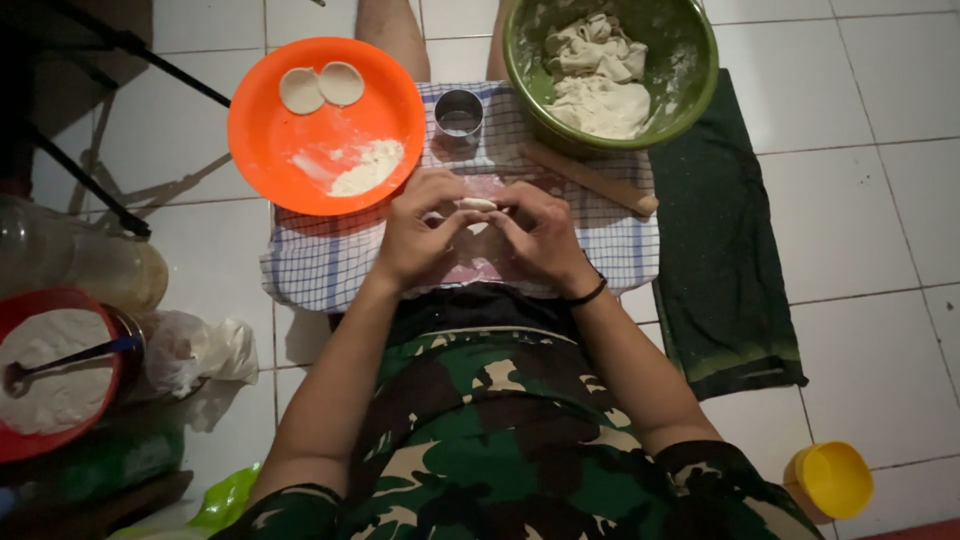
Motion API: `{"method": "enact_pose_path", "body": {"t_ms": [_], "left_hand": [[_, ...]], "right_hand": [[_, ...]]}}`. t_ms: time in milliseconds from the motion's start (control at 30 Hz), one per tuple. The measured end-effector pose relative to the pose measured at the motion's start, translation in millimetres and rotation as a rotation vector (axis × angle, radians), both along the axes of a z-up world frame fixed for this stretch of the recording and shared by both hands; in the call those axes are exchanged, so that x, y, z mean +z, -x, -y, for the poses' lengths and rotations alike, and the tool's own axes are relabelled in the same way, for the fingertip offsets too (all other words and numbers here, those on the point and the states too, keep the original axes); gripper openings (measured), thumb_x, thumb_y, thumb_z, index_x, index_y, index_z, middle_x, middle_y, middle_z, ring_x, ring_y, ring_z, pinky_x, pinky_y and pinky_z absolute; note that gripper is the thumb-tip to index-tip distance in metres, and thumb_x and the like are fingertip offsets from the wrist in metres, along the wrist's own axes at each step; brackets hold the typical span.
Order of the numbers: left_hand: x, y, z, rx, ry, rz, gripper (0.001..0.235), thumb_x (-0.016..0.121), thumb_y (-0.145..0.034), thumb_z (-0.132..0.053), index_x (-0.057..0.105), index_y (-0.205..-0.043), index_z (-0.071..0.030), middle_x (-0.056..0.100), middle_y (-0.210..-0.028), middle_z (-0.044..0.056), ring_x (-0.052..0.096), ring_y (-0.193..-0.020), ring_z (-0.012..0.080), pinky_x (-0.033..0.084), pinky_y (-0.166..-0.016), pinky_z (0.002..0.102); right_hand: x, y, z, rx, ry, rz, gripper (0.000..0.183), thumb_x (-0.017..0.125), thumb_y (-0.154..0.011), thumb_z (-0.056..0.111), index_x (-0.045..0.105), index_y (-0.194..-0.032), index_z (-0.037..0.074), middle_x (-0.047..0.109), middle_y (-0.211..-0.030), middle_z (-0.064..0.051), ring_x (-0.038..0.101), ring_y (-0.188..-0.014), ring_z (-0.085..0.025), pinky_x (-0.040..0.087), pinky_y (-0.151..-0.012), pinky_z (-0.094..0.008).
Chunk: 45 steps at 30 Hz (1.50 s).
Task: Manually shaping dough into small balls, likely wrapping longans as indicated by the context.
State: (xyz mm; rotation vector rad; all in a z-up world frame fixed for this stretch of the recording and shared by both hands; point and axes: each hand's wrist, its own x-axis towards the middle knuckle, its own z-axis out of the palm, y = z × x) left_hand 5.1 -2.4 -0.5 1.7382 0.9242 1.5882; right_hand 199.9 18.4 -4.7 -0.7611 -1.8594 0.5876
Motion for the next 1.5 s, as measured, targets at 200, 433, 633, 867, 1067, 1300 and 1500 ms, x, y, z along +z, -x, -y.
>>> {"method": "enact_pose_path", "body": {"t_ms": [200, 433, 633, 867, 1067, 1300, 1500], "left_hand": [[-11, 6, -4, 0.065, -0.042, 0.019, 0.012, 0.088, -0.083, -0.010, 0.079, -0.091, -0.009, 0.072, -0.083, 0.006, 0.067, -0.098, 0.0261, 0.052, -0.094, 0.036], [-39, 5, -12, 0.083, 0.140, -0.004, 0.046, 0.092, -0.079, -0.018, 0.075, -0.123, -0.014, 0.069, -0.111, 0.014, 0.069, -0.104, 0.0288, 0.060, -0.088, 0.038], [-13, 9, -5, 0.057, -0.053, -0.342, 0.025, 0.084, -0.076, -0.006, 0.075, -0.097, 0.003, 0.072, -0.111, 0.018, 0.055, -0.120, 0.0394, 0.050, -0.106, 0.048], [-5, 13, 5, 0.010, 0.199, -0.354, 0.026, 0.067, -0.090, -0.021, 0.074, -0.107, -0.002, 0.069, -0.117, 0.021, 0.065, -0.095, 0.0382, 0.052, -0.080, 0.045], [-40, 6, -9, 0.183, 0.247, -0.692, 0.041, 0.054, -0.096, -0.045, 0.074, -0.113, -0.012, 0.069, -0.118, 0.020, 0.057, -0.098, 0.0449, 0.038, -0.090, 0.052], [-54, 0, -18, 0.224, 0.240, -0.720, 0.050, 0.055, -0.093, -0.046, 0.073, -0.119, -0.008, 0.070, -0.123, 0.020, 0.057, -0.108, 0.0438, 0.037, -0.096, 0.050], [-29, 8, -6, 0.101, 0.337, -0.504, 0.034, 0.064, -0.095, -0.033, 0.076, -0.117, -0.010, 0.075, -0.115, 0.011, 0.068, -0.094, 0.0306, 0.051, -0.086, 0.040]], "right_hand": [[28, 9, 7, 0.041, -0.009, 0.018, 0.017, 0.082, -0.089, 0.003, 0.078, -0.105, 0.004, 0.077, -0.098, -0.015, 0.074, -0.089, -0.036, 0.059, -0.080, -0.042], [36, 5, -4, -0.012, -0.022, 0.099, 0.011, 0.075, -0.092, -0.005, 0.076, -0.098, 0.004, 0.074, -0.092, -0.015, 0.072, -0.085, -0.034, 0.058, -0.078, -0.043], [82, 48, -19, -0.007, -0.098, 0.185, 0.005, 0.077, -0.097, 0.000, 0.074, -0.101, 0.002, 0.073, -0.094, -0.018, 0.073, -0.087, -0.037, 0.058, -0.076, -0.042], [76, 103, -59, 0.268, -0.068, 0.372, 0.012, 0.073, -0.089, -0.005, 0.074, -0.100, -0.007, 0.073, -0.091, -0.012, 0.063, -0.069, -0.021, 0.052, -0.062, -0.032], [59, 135, -72, 0.232, -0.419, 0.650, 0.010, 0.074, -0.083, 0.008, 0.081, -0.091, 0.008, 0.071, -0.091, -0.003, 0.061, -0.081, -0.023, 0.052, -0.068, -0.035], [53, 143, -79, 0.338, -0.420, 0.800, 0.013, 0.075, -0.085, 0.022, 0.083, -0.085, 0.012, 0.071, -0.089, -0.001, 0.056, -0.081, -0.023, 0.049, -0.068, -0.037], [58, 139, -88, 0.364, -0.194, 0.569, 0.018, 0.068, -0.079, -0.005, 0.077, -0.094, 0.000, 0.073, -0.095, -0.013, 0.067, -0.076, -0.029, 0.055, -0.068, -0.037]]}}
